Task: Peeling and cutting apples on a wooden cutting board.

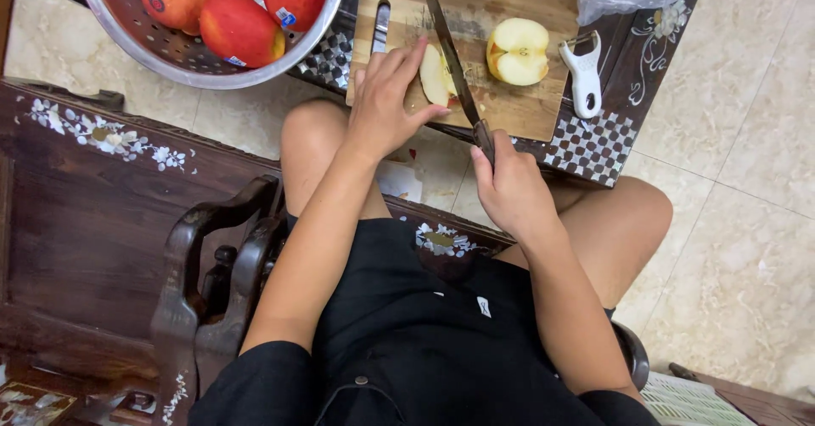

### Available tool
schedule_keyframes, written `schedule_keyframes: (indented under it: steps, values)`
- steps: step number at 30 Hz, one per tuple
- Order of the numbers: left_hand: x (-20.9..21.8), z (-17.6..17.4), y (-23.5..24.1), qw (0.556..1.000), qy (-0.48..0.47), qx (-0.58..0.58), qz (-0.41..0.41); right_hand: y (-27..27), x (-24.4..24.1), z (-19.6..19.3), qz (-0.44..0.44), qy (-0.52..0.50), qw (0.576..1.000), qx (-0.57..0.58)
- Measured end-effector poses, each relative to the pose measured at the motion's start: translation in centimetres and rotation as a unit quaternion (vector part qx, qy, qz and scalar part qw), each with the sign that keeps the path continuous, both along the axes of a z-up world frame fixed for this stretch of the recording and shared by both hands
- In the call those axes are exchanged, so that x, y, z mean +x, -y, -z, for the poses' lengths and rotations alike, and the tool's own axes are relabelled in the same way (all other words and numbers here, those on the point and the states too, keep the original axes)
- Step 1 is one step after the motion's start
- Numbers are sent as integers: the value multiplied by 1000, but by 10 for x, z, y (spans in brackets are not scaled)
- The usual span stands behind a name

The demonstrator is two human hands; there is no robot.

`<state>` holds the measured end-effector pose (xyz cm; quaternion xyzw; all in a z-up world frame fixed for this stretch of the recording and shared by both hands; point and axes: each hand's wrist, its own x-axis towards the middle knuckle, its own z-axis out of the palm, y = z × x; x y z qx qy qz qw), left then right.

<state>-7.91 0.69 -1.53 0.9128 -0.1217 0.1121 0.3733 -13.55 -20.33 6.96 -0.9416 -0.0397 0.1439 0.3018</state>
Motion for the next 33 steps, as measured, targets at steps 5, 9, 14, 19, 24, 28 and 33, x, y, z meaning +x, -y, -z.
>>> schedule_keyframes:
  steps: [5,9,14,19,24,28,33]
  values:
    - [3,1,0,1000,-2,9,4,0,0,4,-1,8,1000,1]
    - [2,-1,0,1000,-6,9,8,-1,-1,8,-12,29,999,-8]
    - [3,1,1,1000,-3,11,7,-1,1,3,-9,15,1000,-9]
    - [3,2,1,1000,-2,11,6,-3,1,4,-13,20,1000,-11]
    - [5,2,2,1000,-1,12,12,-3,1,9,-13,26,999,-32]
    - [4,1,3,1000,1,10,16,-2,1,8,-16,28,999,-35]
    - [6,-1,3,1000,0,8,17,-5,1,11,-14,18,998,-51]
